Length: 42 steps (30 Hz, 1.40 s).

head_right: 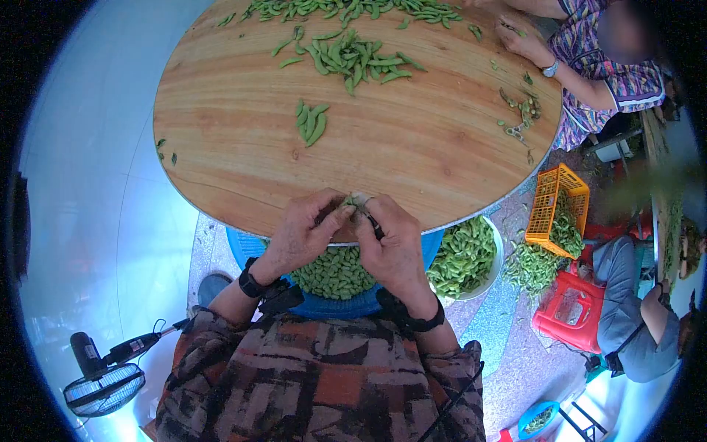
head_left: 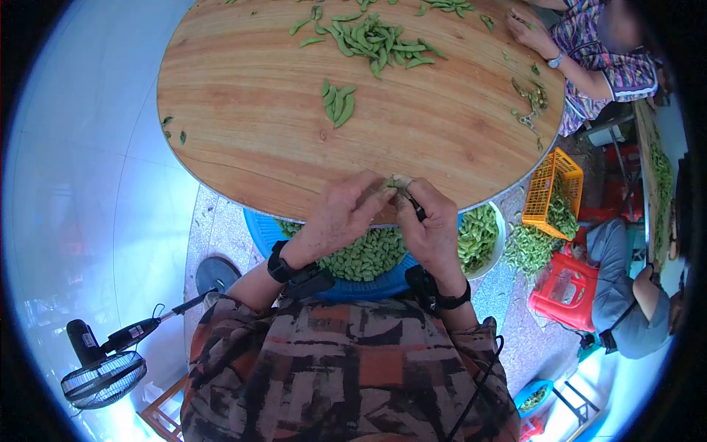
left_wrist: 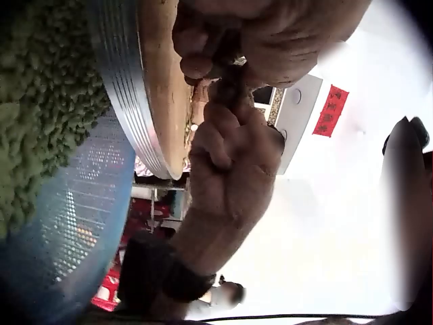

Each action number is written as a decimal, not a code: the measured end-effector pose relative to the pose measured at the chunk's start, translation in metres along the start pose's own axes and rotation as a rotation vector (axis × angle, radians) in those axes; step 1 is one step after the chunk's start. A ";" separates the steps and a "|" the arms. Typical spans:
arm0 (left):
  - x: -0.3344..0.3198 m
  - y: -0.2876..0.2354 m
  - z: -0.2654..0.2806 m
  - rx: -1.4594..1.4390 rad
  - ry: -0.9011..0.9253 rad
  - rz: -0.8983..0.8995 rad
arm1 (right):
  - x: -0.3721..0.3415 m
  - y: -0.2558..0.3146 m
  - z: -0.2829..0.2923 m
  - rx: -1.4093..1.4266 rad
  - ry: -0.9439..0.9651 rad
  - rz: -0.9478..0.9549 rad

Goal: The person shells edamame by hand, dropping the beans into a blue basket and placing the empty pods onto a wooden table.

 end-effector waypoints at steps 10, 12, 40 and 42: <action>-0.004 0.017 -0.023 -0.598 -0.053 0.100 | -0.006 0.025 -0.022 -0.306 -0.127 0.119; -0.006 0.022 -0.034 -1.110 -0.168 0.222 | -0.005 0.016 -0.012 -0.278 -0.116 0.034; -0.016 0.004 -0.003 -0.080 -0.238 -0.068 | -0.012 -0.024 -0.006 0.773 0.222 -0.415; -0.016 0.016 -0.014 -0.386 -0.147 0.016 | -0.012 -0.024 -0.006 0.738 0.209 -0.375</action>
Point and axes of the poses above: each hand's wrist, its own x-axis towards the middle knuckle, its own z-axis out of the back of the hand, y = z × x, the point moved 6 cm from there along x, towards the middle knuckle, and after that the axes turned 9 degrees about y, right-handed, at the moved point
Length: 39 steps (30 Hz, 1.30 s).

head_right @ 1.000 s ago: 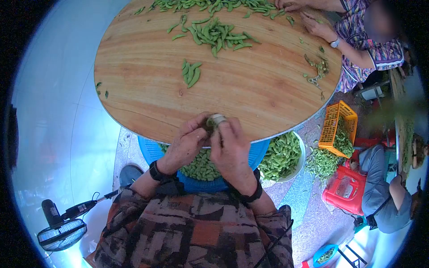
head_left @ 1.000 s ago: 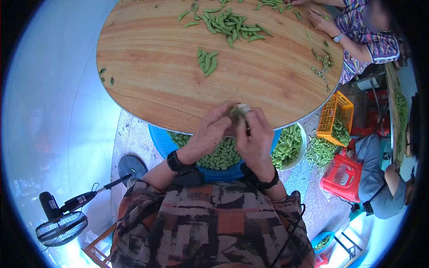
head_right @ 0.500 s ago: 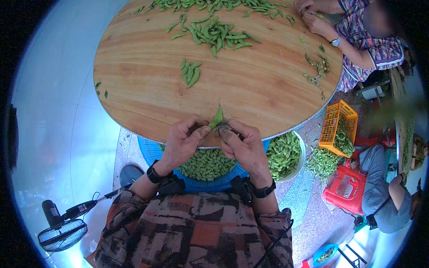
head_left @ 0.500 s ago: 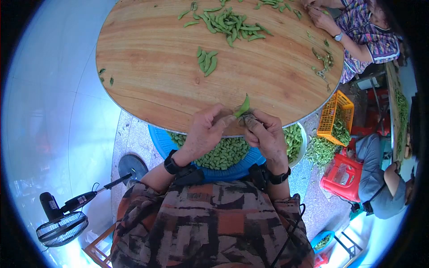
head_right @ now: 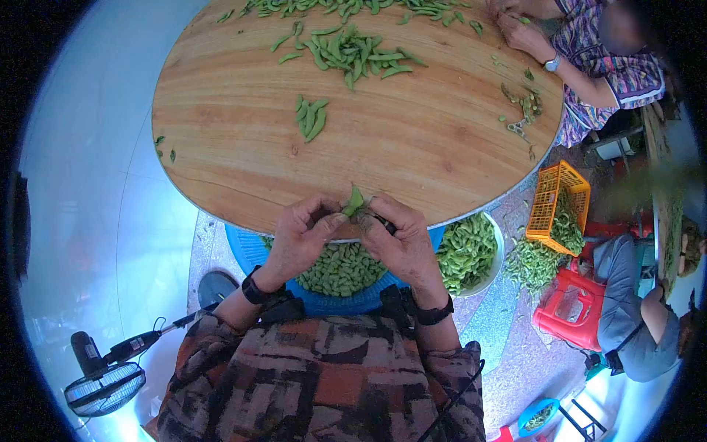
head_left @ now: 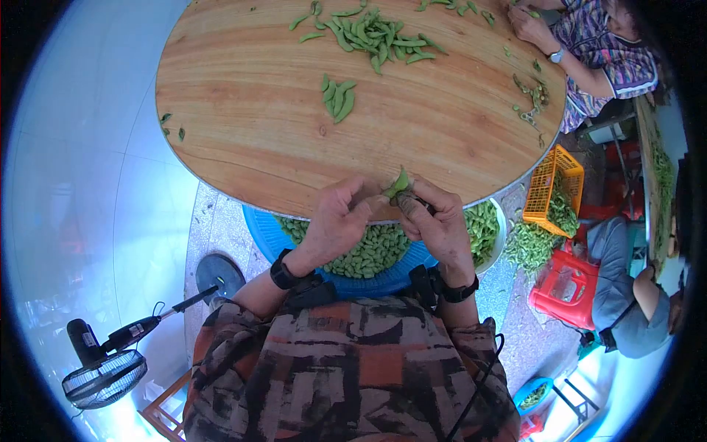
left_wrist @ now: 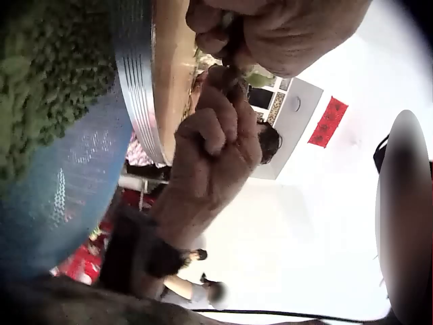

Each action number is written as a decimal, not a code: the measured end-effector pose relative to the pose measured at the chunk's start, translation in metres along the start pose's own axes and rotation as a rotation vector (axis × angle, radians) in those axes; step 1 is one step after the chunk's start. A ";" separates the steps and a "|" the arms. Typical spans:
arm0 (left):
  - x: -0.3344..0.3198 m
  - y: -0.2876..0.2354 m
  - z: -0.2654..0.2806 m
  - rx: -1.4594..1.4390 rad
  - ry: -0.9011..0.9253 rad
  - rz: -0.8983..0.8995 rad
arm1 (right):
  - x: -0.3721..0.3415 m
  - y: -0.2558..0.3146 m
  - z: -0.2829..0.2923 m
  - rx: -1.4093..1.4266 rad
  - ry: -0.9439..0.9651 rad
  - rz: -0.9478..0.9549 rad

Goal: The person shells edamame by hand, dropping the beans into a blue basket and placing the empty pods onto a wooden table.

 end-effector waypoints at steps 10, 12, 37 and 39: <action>-0.011 0.016 -0.035 -1.231 0.300 0.344 | 0.002 0.004 0.003 -0.243 0.020 0.122; -0.011 0.023 -0.035 -1.150 0.183 0.355 | 0.002 0.003 0.002 -0.287 -0.014 0.147; -0.001 -0.002 -0.005 -0.270 0.135 0.266 | 0.001 0.020 -0.006 -0.788 -0.135 0.373; -0.004 0.004 -0.004 -0.177 0.212 0.314 | 0.004 0.015 0.003 -0.462 -0.132 0.149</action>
Point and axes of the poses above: each hand's wrist, its own x-axis towards the middle knuckle, its own z-axis out of the back of the hand, y = z × x, the point moved 6 cm from there along x, towards the middle knuckle, and after that the axes turned 9 degrees about y, right-handed, at the moved point
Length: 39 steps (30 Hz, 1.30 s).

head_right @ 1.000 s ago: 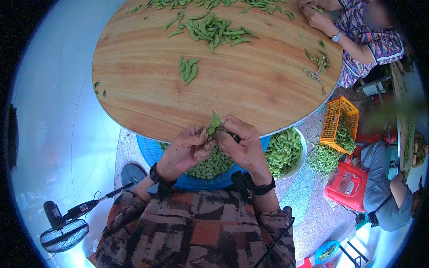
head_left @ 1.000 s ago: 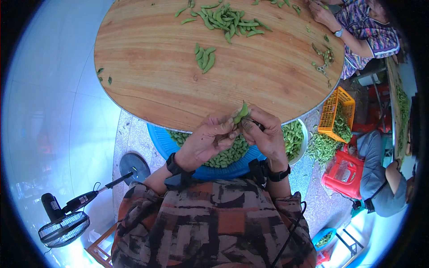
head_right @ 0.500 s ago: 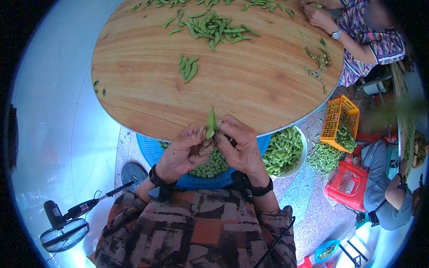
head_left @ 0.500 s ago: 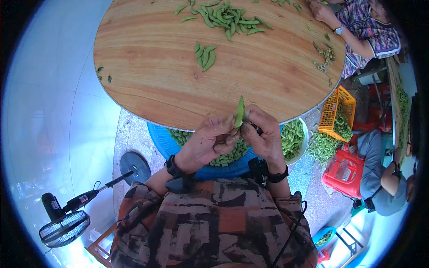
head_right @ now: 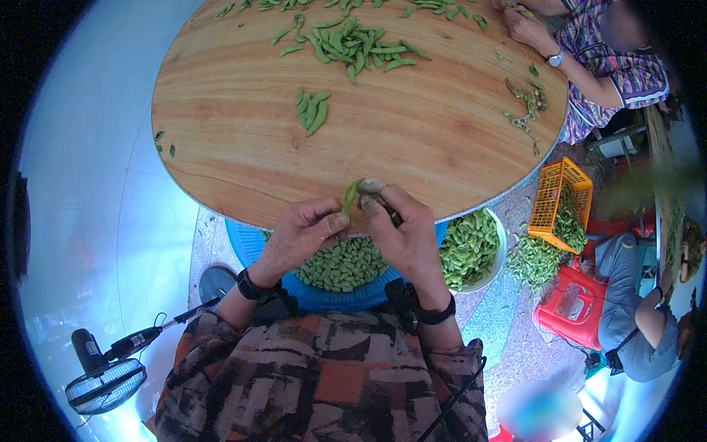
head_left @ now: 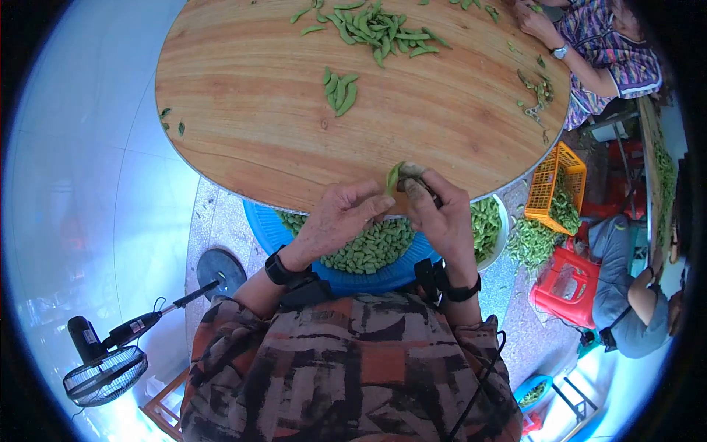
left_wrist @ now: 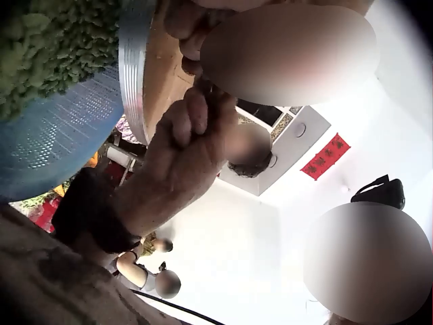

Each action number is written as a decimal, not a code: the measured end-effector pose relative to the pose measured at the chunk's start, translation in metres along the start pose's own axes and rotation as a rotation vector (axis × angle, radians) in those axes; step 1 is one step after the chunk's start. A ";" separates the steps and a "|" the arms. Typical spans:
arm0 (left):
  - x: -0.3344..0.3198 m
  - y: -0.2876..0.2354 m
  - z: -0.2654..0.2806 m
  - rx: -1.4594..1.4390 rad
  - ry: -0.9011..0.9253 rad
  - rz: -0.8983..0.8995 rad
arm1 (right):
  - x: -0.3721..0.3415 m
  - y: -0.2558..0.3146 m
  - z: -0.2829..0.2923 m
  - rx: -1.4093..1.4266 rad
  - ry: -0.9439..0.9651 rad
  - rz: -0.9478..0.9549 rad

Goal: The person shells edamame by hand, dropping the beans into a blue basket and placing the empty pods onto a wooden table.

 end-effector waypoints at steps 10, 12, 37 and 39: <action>-0.005 -0.006 -0.006 0.086 0.082 -0.259 | -0.007 -0.012 -0.022 0.575 0.231 -0.152; -0.007 0.004 -0.008 -0.280 0.160 -0.038 | -0.007 -0.012 -0.026 0.589 0.204 -0.131; -0.026 -0.003 -0.021 0.402 0.519 -0.338 | -0.048 0.020 0.073 -0.143 -0.146 0.032; -0.026 -0.017 -0.008 0.511 0.476 -0.413 | -0.069 0.020 0.112 -0.373 -0.180 0.012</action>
Point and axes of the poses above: each hand's wrist, its own x-axis towards the middle knuckle, its own z-axis out of the back of the hand, y = z × x, the point moved 6 cm from there along x, towards the middle knuckle, and after that the axes turned 9 degrees about y, right-handed, at the moved point
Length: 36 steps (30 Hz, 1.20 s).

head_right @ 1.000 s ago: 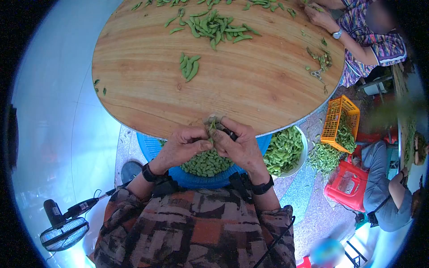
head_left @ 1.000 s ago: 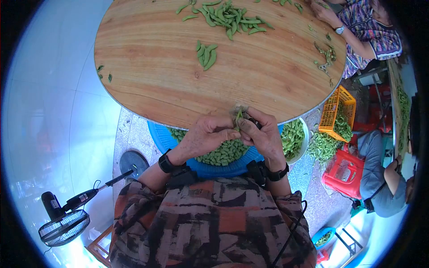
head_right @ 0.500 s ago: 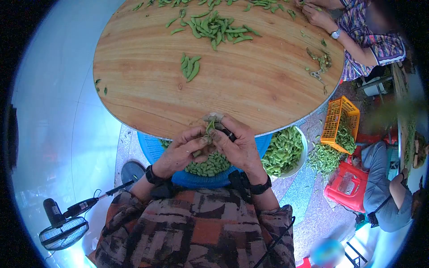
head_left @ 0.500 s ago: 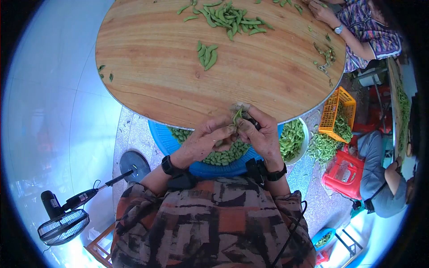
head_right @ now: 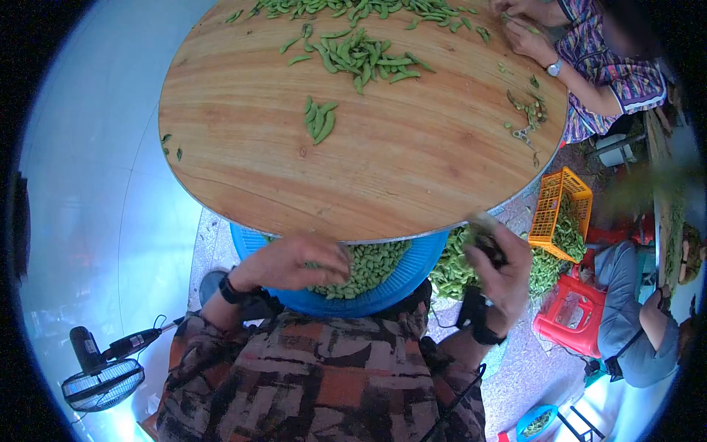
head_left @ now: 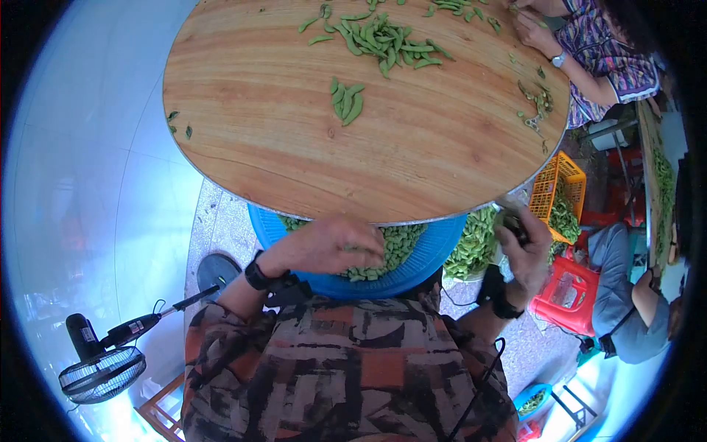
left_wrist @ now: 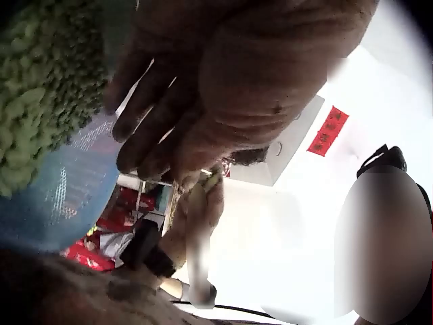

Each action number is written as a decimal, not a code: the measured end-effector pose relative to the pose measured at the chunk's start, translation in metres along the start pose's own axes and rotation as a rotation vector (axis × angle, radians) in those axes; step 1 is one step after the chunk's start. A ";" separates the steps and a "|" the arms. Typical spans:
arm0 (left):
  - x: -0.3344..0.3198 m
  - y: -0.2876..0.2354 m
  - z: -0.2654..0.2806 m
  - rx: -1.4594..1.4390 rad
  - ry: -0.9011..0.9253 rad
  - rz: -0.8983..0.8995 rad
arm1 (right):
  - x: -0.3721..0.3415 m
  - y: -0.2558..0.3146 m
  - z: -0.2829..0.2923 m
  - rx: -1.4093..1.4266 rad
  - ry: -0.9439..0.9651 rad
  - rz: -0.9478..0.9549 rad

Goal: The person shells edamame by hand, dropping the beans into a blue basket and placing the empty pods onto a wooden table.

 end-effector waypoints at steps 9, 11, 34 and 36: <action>0.031 0.050 0.130 0.821 -0.651 0.563 | 0.005 -0.012 0.013 -0.397 -0.175 -0.085; 0.037 0.052 0.131 0.834 -0.651 0.586 | 0.015 -0.003 -0.003 -0.333 -0.202 -0.015; 0.020 0.035 0.038 -0.044 -0.614 0.233 | 0.051 0.007 -0.135 0.795 0.303 -0.185; 0.021 0.033 0.036 -0.084 -0.566 0.222 | 0.050 0.010 -0.134 0.753 0.292 -0.136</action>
Point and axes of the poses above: each hand's wrist, its own x-axis towards the middle knuckle, its own z-axis out of the back of the hand, y = z × x, the point moved 6 cm from there along x, towards the middle knuckle, and after that the axes turned 9 degrees about y, right-handed, at the moved point
